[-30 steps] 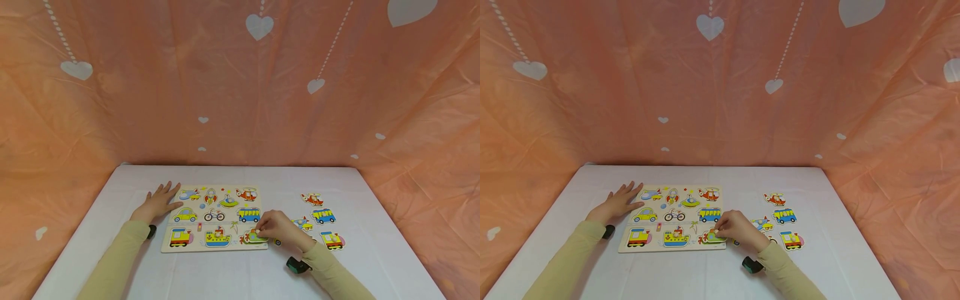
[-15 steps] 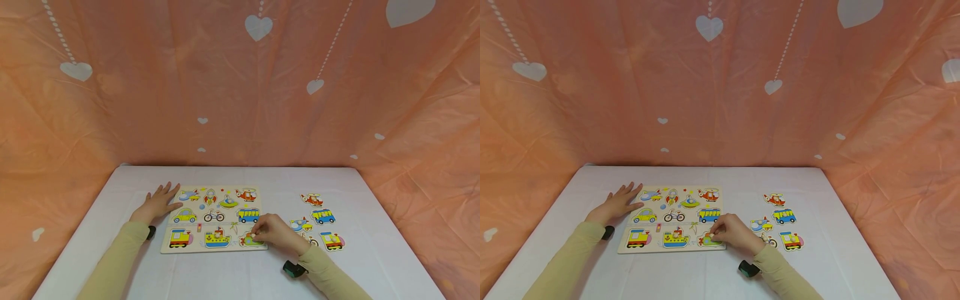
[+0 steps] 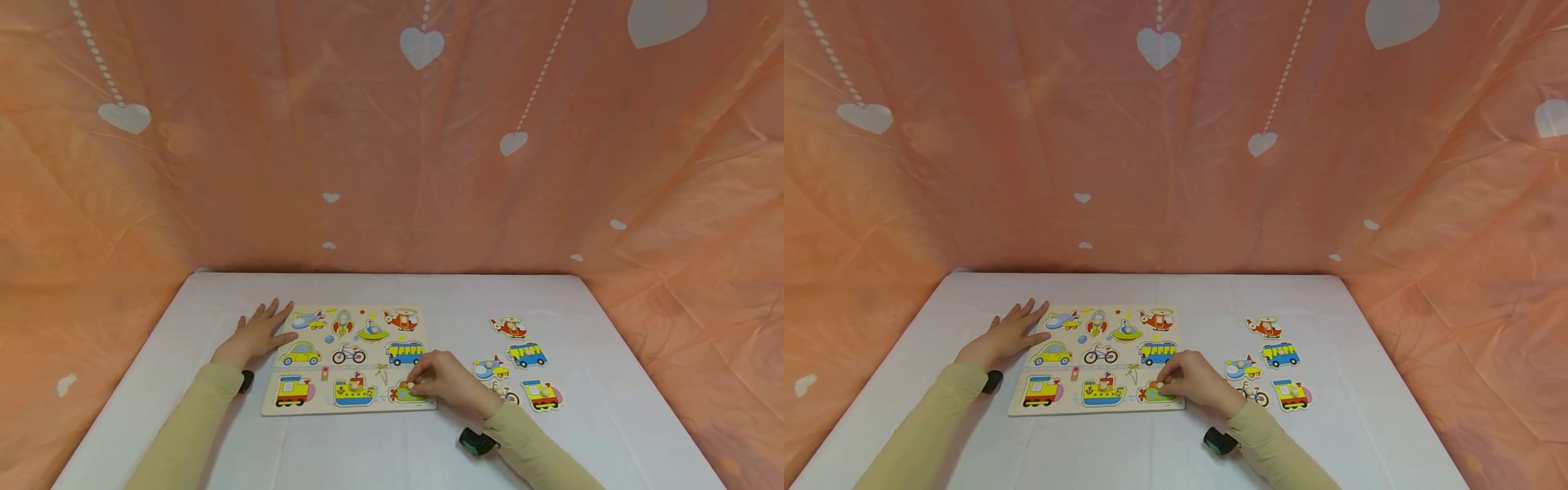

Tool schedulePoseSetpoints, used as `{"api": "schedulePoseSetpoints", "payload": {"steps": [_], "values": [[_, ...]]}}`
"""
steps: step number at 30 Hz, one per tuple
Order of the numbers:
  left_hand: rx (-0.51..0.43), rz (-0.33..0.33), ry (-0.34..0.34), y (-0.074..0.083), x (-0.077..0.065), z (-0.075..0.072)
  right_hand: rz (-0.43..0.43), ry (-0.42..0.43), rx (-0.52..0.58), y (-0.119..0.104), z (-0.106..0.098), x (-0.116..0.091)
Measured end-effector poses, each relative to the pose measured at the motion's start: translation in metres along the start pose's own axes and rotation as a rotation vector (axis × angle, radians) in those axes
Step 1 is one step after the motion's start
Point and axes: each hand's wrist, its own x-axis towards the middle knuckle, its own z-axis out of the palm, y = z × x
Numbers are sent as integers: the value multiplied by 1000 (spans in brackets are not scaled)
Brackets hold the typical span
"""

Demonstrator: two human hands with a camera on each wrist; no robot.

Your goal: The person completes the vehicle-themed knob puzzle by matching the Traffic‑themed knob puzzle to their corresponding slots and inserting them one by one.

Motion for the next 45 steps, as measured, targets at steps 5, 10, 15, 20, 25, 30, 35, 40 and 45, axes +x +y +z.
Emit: {"api": "schedulePoseSetpoints", "payload": {"steps": [5,10,15,20,25,30,35,40,45], "values": [[12,2,0,-1,0,1,6,-6,-6,-1,0,0],[9,-1,2,-2,0,3,-14,-15,-5,1,0,-1],[8,2,-2,-3,0,4,-35,-16,49,3,-6,-3],[16,-3,0,-3,1,6,53,-1,104,5,-20,-10],[4,-7,6,-2,0,5,64,23,79,8,-35,-16],[11,-1,15,0,-1,2,56,59,37,13,-48,-23],[9,6,17,1,-2,0,105,77,50,17,-57,-30],[7,5,15,3,-3,0,119,100,64,13,-65,-37],[11,5,10,3,-3,-1,142,109,68,-2,-78,-45]]}}
